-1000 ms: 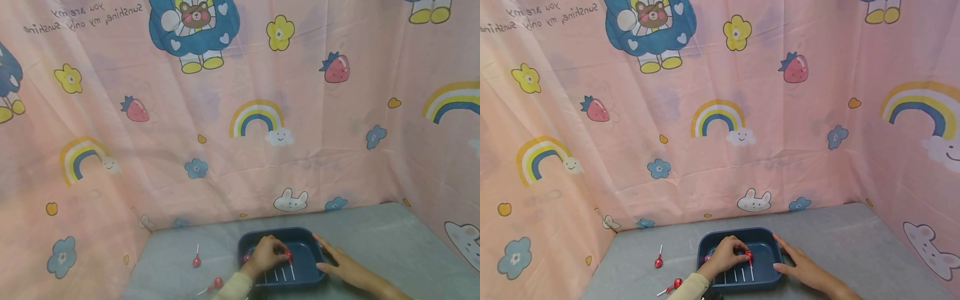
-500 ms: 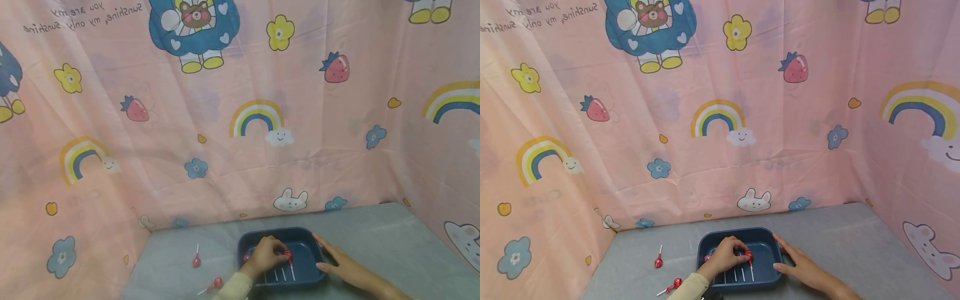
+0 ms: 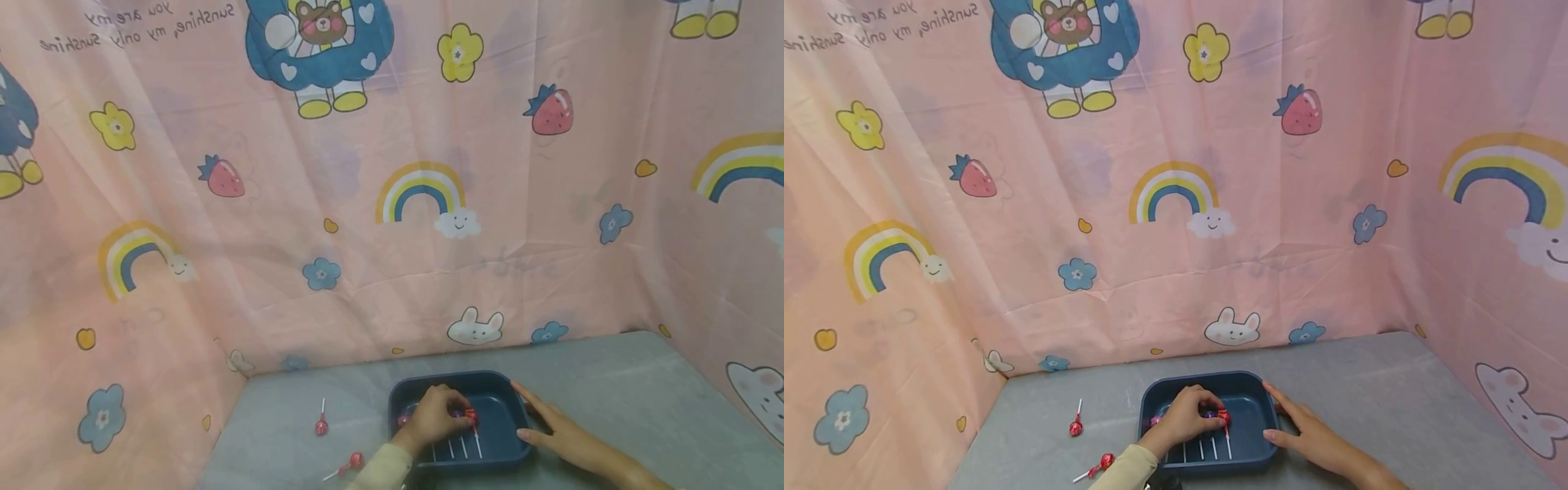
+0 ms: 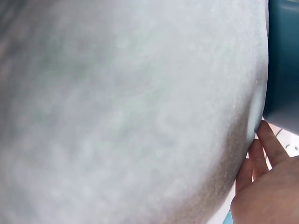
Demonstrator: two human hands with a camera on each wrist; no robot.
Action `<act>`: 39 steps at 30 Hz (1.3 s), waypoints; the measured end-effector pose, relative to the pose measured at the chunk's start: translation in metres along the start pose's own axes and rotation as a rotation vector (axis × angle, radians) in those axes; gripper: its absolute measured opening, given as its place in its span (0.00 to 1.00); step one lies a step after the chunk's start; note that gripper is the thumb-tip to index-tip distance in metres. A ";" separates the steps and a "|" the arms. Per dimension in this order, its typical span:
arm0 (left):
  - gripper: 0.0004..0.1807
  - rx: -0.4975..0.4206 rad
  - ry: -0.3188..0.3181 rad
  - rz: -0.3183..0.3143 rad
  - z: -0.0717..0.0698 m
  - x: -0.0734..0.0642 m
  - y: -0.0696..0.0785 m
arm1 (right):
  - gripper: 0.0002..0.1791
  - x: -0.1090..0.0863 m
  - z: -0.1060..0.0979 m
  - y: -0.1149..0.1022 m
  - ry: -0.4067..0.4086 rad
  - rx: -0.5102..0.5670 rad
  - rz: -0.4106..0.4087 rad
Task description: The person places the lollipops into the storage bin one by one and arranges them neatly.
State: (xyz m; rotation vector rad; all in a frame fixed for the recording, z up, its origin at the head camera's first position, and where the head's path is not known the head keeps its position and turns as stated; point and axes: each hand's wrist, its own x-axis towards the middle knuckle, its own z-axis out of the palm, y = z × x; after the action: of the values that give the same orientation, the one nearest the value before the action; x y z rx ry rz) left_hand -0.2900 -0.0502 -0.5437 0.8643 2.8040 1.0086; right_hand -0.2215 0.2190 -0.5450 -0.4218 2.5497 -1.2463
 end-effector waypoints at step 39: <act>0.13 -0.254 0.186 -0.158 -0.110 -0.114 -0.052 | 0.42 0.005 0.001 0.001 -0.007 0.008 0.069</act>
State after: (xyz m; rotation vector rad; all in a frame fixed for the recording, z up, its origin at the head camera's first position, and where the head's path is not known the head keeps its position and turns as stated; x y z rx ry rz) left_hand -0.2433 -0.2050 -0.5051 0.5379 2.7465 1.4442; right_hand -0.2258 0.2173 -0.5466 -0.3333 2.5303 -1.2284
